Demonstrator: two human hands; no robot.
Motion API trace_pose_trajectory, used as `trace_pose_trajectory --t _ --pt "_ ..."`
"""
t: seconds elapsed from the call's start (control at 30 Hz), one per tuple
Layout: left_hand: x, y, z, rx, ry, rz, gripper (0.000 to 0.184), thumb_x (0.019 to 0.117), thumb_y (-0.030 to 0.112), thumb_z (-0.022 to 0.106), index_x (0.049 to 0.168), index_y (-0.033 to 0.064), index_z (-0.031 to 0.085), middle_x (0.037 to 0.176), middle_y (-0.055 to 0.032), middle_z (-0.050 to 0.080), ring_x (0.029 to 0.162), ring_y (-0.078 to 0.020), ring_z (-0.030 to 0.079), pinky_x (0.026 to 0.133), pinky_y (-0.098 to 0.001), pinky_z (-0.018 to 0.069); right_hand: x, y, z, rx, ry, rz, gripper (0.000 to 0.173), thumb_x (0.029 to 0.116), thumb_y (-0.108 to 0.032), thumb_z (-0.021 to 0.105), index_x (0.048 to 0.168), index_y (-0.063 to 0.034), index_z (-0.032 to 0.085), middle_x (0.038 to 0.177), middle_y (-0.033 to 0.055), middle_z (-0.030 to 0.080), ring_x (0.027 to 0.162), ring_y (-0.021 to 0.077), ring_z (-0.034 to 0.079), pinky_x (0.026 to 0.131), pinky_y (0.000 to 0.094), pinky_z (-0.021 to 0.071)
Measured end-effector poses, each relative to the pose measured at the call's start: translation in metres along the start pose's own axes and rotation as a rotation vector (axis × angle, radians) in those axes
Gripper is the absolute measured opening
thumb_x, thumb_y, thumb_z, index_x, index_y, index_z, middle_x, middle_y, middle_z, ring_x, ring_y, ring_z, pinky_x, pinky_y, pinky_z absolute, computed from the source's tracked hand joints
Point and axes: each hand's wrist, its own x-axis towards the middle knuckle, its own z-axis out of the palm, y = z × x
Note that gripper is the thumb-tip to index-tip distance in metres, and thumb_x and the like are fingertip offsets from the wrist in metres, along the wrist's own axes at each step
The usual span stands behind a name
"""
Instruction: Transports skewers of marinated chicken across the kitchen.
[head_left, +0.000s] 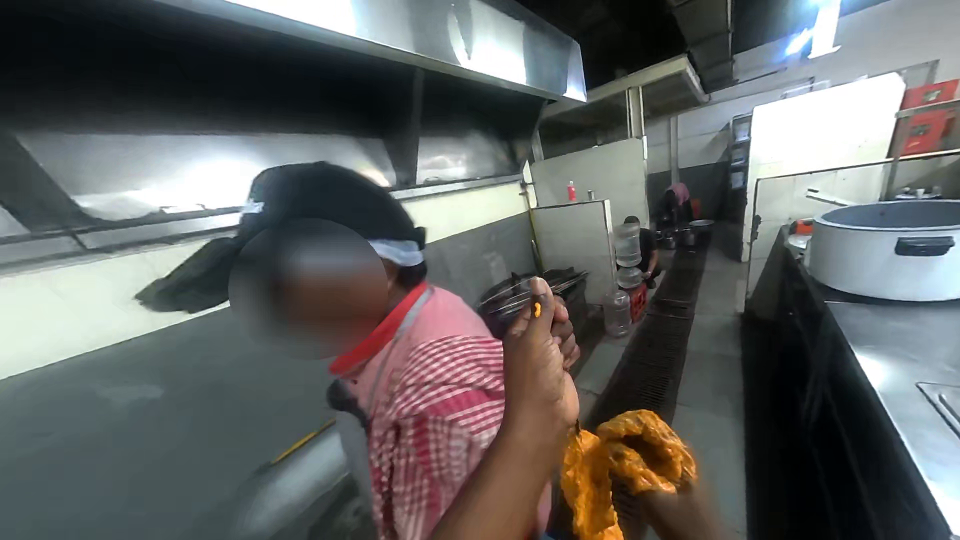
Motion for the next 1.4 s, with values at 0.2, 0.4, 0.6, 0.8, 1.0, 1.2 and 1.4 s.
trace_pose_trajectory --t 0.2,0.4,0.6,0.8,1.0,1.2,1.4 --pt "-0.007 -0.007 -0.001 0.021 0.062 0.027 0.045 0.1112 0.040 0.039 0.073 0.0202 0.051 0.057 0.0101 0.038 0.042 -0.0001 0.030 0.041 -0.0134 0.0278 0.002 -0.002 -0.044 0.180 -0.031 0.141 0.024 0.0873 0.003 0.065 0.111 -0.0005 0.067 0.102 -0.0030 0.074 0.094 0.0040 0.070 0.086 0.0248 0.0597" --pt "-0.015 0.000 -0.002 0.067 0.130 0.072 0.048 0.1106 0.046 0.036 0.072 0.0213 0.049 0.055 0.0108 0.035 0.041 0.0003 0.029 0.041 -0.0130 0.0273 -0.005 0.004 -0.056 0.075 -0.156 0.395 0.037 0.0813 0.007 0.071 0.118 0.0025 0.064 0.105 0.0008 0.075 0.098 0.0033 0.070 0.088 0.0226 0.0591" --pt "-0.004 0.005 0.007 0.109 0.336 0.146 0.042 0.1106 0.042 0.040 0.075 0.0218 0.049 0.053 0.0121 0.034 0.040 0.0007 0.028 0.040 -0.0132 0.0259 -0.040 0.005 -0.020 -0.003 -0.198 0.069 0.031 0.0763 0.001 0.077 0.105 0.0102 0.069 0.100 0.0095 0.075 0.097 0.0021 0.070 0.092 0.0198 0.0564" --pt "-0.005 0.017 0.001 0.146 0.401 0.193 0.039 0.1104 0.038 0.043 0.076 0.0209 0.050 0.054 0.0114 0.034 0.041 0.0001 0.029 0.041 -0.0139 0.0261 -0.045 0.016 0.012 -0.167 -0.146 -0.006 0.027 0.0752 -0.002 0.076 0.099 0.0094 0.072 0.096 0.0165 0.074 0.092 0.0105 0.071 0.089 0.0233 0.0558" --pt "-0.013 0.037 -0.019 0.129 0.372 0.214 0.041 0.1109 0.039 0.041 0.074 0.0217 0.049 0.052 0.0118 0.031 0.040 0.0004 0.028 0.041 -0.0143 0.0250 -0.032 0.019 0.033 -0.024 -0.157 0.055 0.028 0.0755 -0.006 0.078 0.100 0.0049 0.071 0.094 0.0036 0.075 0.090 -0.0035 0.068 0.086 0.0154 0.0561" --pt "-0.024 0.063 -0.045 0.127 0.396 0.250 0.042 0.1109 0.039 0.040 0.074 0.0211 0.050 0.051 0.0119 0.031 0.040 0.0003 0.027 0.040 -0.0145 0.0252 -0.043 0.007 0.063 0.106 -0.084 0.133 0.035 0.0740 0.003 0.075 0.107 0.0112 0.065 0.097 0.0053 0.074 0.093 -0.0025 0.069 0.087 0.0160 0.0578" --pt "-0.039 0.089 -0.076 0.102 0.375 0.251 0.043 0.1112 0.039 0.040 0.073 0.0212 0.049 0.052 0.0119 0.031 0.040 0.0004 0.026 0.039 -0.0141 0.0245 -0.040 -0.012 0.093 0.192 -0.117 0.411 0.038 0.0788 0.008 0.069 0.116 0.0083 0.059 0.099 0.0033 0.071 0.091 -0.0011 0.068 0.083 0.0169 0.0574"
